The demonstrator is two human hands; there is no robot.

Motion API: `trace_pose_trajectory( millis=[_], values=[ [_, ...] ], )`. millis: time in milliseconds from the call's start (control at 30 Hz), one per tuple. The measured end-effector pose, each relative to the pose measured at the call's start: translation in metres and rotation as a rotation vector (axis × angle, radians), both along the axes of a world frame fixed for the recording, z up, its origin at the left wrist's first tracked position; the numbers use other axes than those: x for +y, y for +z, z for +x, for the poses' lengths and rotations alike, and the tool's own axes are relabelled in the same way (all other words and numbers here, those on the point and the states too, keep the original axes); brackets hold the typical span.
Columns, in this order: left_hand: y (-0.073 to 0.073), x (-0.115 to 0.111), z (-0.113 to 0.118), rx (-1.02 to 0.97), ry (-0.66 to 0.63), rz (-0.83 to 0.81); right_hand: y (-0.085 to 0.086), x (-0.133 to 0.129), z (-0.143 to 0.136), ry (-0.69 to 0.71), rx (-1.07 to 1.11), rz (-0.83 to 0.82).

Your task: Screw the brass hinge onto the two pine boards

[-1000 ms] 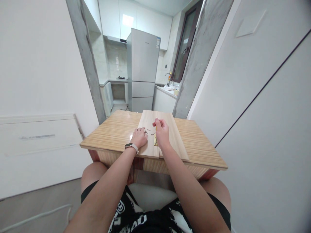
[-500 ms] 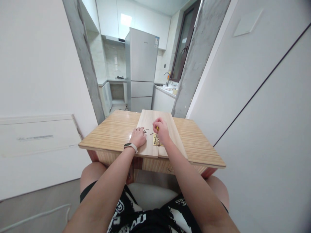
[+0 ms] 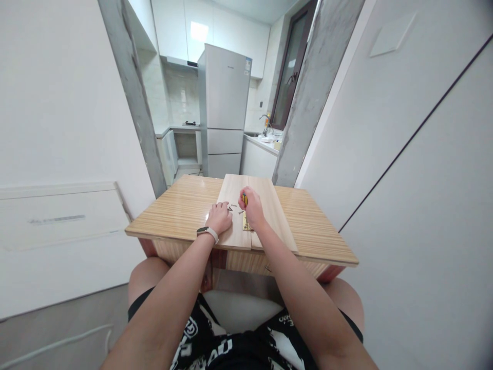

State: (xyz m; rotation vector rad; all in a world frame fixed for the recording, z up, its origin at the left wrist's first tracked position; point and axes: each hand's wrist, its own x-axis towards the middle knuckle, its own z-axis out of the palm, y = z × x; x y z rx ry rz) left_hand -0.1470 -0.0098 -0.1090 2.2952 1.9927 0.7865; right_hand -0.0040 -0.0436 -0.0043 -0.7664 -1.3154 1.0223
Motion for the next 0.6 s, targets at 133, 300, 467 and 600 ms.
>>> trace_pose_trajectory(
  millis=[133, 300, 467, 600],
  values=[
    [0.001, -0.001, 0.000, 0.005, 0.008, -0.001, -0.002, 0.000, 0.003, 0.054, -0.011, 0.029],
    [0.001, -0.001, 0.001, -0.003, 0.006, -0.003, 0.000, 0.004, 0.005, -0.063, -0.074, 0.080],
    [0.002, -0.002, 0.000, -0.016, 0.007, -0.018, 0.008, 0.009, 0.006, -0.148, -0.142, 0.057],
    [0.002, -0.002, 0.000, -0.008, 0.000, -0.015, 0.010, 0.009, 0.005, -0.087, -0.164, -0.002]
  ],
)
